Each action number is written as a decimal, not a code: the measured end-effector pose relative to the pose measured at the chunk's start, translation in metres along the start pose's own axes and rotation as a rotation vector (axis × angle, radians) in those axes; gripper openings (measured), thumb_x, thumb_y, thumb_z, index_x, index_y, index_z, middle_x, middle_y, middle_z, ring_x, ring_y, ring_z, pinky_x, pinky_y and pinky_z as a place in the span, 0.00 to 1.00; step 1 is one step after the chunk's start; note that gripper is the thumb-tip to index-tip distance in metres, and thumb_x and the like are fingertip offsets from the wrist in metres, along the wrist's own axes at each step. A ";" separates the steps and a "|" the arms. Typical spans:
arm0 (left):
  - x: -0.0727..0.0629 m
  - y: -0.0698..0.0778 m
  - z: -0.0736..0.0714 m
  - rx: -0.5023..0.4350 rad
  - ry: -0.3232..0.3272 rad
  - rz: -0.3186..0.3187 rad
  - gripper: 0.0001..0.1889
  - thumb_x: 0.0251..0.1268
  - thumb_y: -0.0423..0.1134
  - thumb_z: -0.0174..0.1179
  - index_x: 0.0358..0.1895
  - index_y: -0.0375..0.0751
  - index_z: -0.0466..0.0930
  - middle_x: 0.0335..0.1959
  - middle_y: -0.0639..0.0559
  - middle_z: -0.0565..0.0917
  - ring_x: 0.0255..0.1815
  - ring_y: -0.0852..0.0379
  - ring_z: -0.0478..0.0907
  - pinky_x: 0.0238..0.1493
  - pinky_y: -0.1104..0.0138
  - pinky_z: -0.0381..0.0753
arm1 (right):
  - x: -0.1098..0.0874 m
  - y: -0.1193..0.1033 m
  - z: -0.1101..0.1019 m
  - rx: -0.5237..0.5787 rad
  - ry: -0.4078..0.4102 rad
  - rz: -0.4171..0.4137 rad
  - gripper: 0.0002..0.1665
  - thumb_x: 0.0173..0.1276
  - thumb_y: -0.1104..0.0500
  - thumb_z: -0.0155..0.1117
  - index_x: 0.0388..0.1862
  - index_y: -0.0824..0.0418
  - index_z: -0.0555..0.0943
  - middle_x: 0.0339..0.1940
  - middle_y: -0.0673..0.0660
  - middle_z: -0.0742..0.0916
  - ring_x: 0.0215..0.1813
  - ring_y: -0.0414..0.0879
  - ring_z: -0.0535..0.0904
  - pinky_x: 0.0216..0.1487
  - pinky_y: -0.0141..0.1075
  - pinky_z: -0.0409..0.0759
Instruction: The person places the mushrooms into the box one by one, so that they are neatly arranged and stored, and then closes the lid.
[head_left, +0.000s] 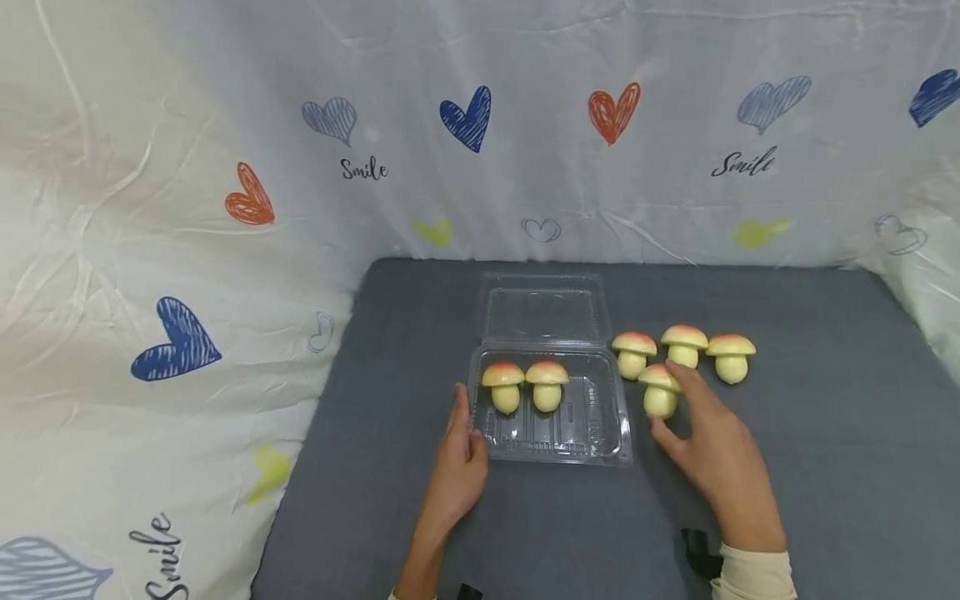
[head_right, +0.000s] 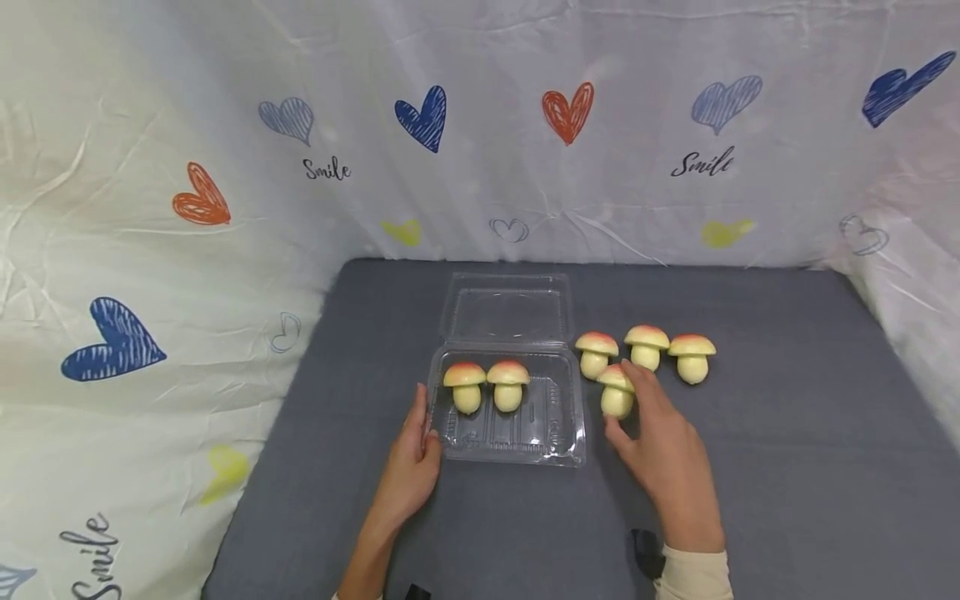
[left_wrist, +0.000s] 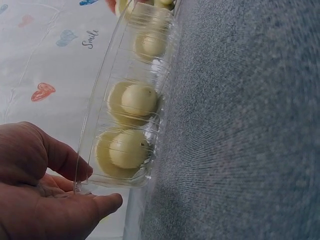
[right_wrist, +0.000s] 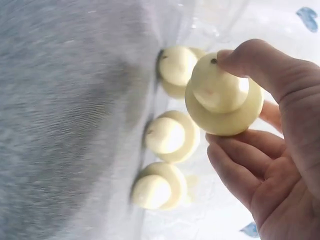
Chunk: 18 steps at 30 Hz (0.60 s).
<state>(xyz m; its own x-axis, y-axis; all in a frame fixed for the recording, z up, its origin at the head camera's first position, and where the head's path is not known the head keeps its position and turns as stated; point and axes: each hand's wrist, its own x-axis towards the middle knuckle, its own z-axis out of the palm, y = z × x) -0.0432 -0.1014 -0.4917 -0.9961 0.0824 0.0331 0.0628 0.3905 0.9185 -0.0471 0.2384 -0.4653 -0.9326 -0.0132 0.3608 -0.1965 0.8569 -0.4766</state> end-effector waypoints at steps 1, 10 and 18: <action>0.000 0.000 0.000 0.000 0.000 0.001 0.41 0.77 0.23 0.45 0.87 0.43 0.39 0.88 0.41 0.44 0.31 0.63 0.66 0.58 0.59 0.69 | 0.001 -0.002 -0.001 0.000 0.016 -0.009 0.51 0.58 0.62 0.82 0.80 0.54 0.70 0.68 0.64 0.83 0.31 0.65 0.84 0.33 0.66 0.76; 0.000 0.001 -0.001 0.018 -0.008 -0.001 0.40 0.78 0.24 0.45 0.87 0.39 0.39 0.88 0.40 0.44 0.24 0.62 0.58 0.50 0.60 0.71 | 0.009 -0.019 -0.003 0.036 0.088 -0.091 0.52 0.57 0.62 0.83 0.80 0.52 0.71 0.70 0.60 0.83 0.49 0.67 0.86 0.42 0.64 0.79; 0.001 0.001 0.000 0.029 -0.001 -0.003 0.41 0.78 0.24 0.45 0.87 0.42 0.39 0.88 0.41 0.45 0.29 0.59 0.64 0.49 0.61 0.72 | 0.015 -0.034 0.005 0.054 0.075 -0.152 0.51 0.58 0.60 0.84 0.80 0.52 0.71 0.72 0.60 0.82 0.46 0.63 0.88 0.38 0.60 0.81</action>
<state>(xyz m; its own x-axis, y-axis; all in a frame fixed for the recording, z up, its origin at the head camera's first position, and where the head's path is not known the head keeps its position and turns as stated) -0.0437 -0.1009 -0.4904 -0.9962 0.0817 0.0297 0.0612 0.4171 0.9068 -0.0561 0.2070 -0.4475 -0.8658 -0.1004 0.4901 -0.3516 0.8191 -0.4533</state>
